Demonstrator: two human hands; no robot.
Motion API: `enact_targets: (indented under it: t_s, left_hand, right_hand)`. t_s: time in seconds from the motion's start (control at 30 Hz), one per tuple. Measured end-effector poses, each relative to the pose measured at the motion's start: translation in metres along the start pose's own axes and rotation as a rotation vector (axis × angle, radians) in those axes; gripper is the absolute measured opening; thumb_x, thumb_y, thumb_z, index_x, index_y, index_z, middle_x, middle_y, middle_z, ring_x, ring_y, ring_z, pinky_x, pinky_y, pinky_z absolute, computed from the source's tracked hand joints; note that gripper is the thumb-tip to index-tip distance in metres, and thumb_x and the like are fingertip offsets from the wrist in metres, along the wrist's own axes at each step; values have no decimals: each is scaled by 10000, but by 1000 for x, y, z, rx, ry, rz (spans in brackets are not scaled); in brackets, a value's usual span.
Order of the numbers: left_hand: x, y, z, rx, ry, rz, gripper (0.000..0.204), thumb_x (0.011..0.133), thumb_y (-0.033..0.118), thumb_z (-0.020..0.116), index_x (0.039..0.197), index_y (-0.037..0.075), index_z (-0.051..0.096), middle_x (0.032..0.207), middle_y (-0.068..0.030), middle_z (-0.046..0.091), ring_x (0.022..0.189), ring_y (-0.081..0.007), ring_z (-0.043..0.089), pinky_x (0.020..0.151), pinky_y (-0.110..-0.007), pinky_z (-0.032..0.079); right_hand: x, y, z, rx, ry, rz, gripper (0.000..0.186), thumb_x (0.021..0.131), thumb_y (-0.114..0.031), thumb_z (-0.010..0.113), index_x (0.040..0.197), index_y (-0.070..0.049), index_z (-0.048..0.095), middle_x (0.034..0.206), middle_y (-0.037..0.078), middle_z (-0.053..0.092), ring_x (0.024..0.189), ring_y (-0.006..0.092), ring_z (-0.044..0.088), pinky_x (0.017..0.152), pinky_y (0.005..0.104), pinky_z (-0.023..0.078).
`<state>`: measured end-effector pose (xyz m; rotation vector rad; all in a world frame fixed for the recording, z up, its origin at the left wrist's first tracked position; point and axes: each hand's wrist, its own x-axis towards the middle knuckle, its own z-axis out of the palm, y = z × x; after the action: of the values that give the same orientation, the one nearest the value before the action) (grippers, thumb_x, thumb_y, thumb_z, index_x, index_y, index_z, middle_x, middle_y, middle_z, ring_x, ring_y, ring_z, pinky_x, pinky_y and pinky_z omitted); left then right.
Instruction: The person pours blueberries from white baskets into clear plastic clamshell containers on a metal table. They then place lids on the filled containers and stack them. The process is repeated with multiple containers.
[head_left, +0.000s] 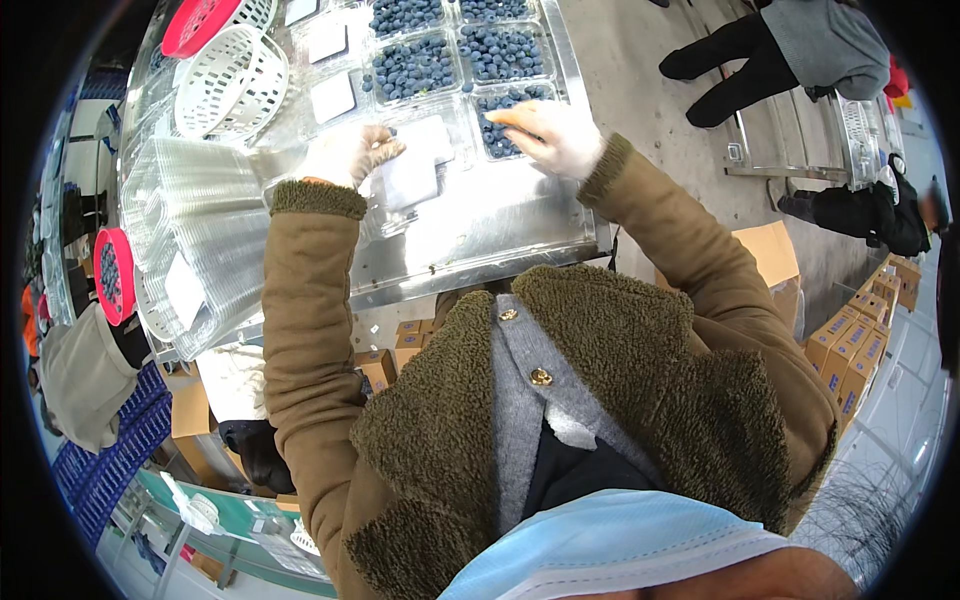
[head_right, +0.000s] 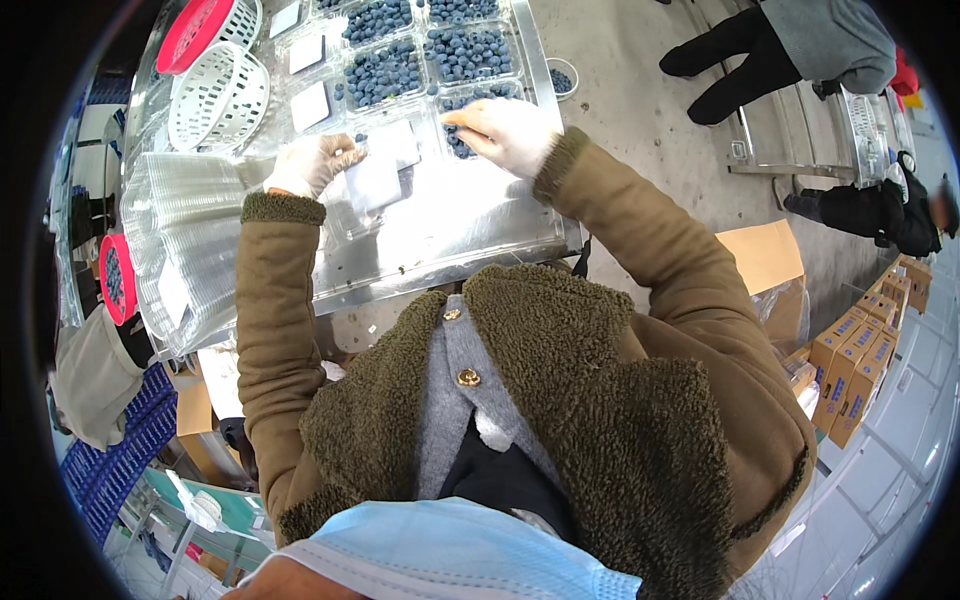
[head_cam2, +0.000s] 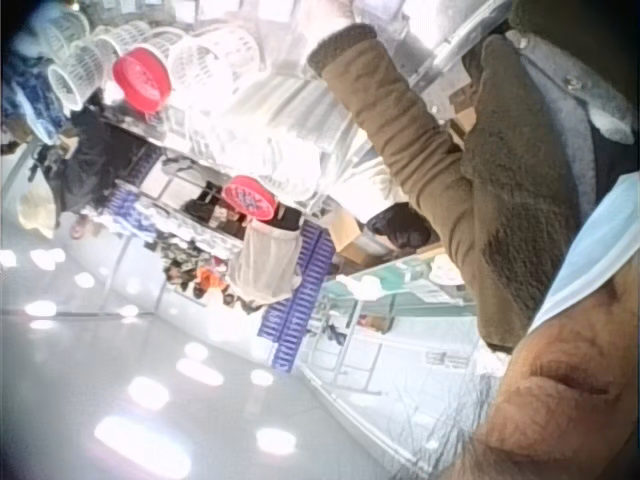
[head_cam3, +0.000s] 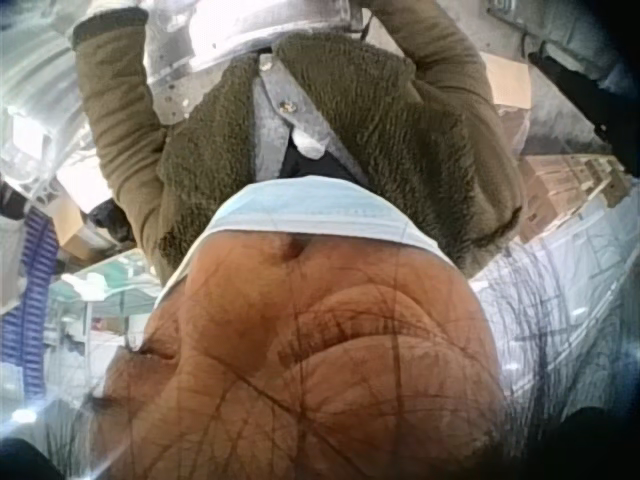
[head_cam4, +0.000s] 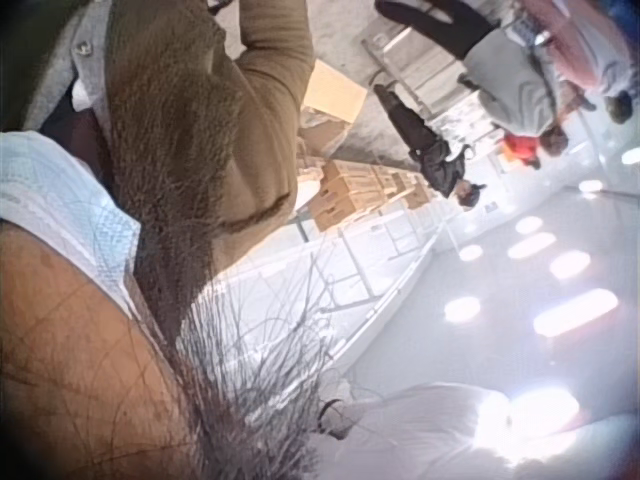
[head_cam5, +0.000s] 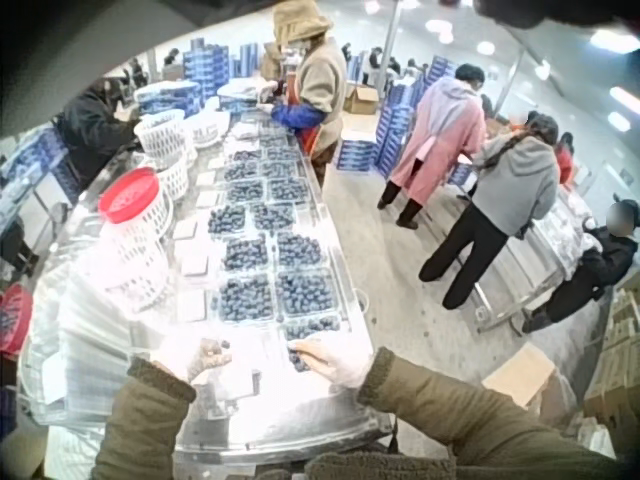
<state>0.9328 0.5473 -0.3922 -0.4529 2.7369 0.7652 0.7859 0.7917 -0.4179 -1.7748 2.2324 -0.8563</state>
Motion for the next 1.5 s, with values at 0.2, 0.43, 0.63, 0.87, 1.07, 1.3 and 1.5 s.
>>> enact_targets:
  t_s: [0.2, 0.43, 0.63, 0.87, 1.07, 1.3, 1.5]
  left_hand:
    - [-19, -1, 15, -62, -79, -25, 319, 775, 393, 630, 885, 95, 654, 729, -102, 610, 676, -220, 559, 651, -314, 430]
    - [-26, -16, 5, -223, -29, -141, 340, 771, 377, 639, 853, 47, 640, 709, -118, 606, 672, -229, 567, 646, -316, 430]
    - [-1, -36, 3, -163, 15, -42, 394, 792, 416, 611, 885, 34, 635, 727, -95, 613, 687, -187, 575, 656, -308, 438]
    - [72, -47, 23, -181, -10, -43, 379, 749, 348, 681, 971, 51, 604, 882, -83, 616, 875, -202, 555, 774, -315, 430]
    - [36, -53, 34, -120, 557, 227, 331, 760, 268, 677, 1005, 61, 596, 906, -75, 605, 898, -191, 560, 780, -290, 457]
    - [-43, -52, 60, 387, 501, 112, 495, 751, 283, 651, 1200, 149, 491, 1166, -109, 516, 1082, -242, 480, 949, -367, 355]
    - [-37, -52, 78, 442, 550, 247, 371, 716, 264, 664, 1069, 185, 581, 1001, -83, 597, 988, -242, 523, 903, -390, 376]
  right_hand:
    - [106, -6, 53, -184, -309, 8, 284, 848, -254, 488, 1087, -123, 568, 904, 101, 617, 788, 252, 608, 713, 350, 498]
    - [149, -15, 110, -274, -456, -157, 291, 804, -225, 558, 1077, -126, 549, 893, 93, 624, 797, 258, 612, 670, 338, 494]
    - [137, 2, 61, 27, -120, 9, 263, 815, -236, 561, 1038, -97, 583, 840, 77, 624, 782, 219, 608, 725, 301, 491]
    - [100, 5, 11, 150, -102, 108, 218, 793, -183, 614, 995, -101, 613, 792, -10, 556, 697, 84, 509, 667, 211, 461]
    - [90, -13, 36, 245, -316, 6, 264, 815, -261, 567, 1024, -100, 579, 802, 62, 550, 660, 146, 519, 631, 253, 452]
    - [96, -6, 37, 99, -273, -6, 257, 837, -258, 556, 1032, -93, 580, 815, 61, 583, 680, 150, 539, 638, 260, 462]
    - [82, -17, 15, 139, -201, 102, 231, 822, -233, 580, 1008, -97, 599, 808, 32, 572, 690, 121, 529, 648, 237, 460]
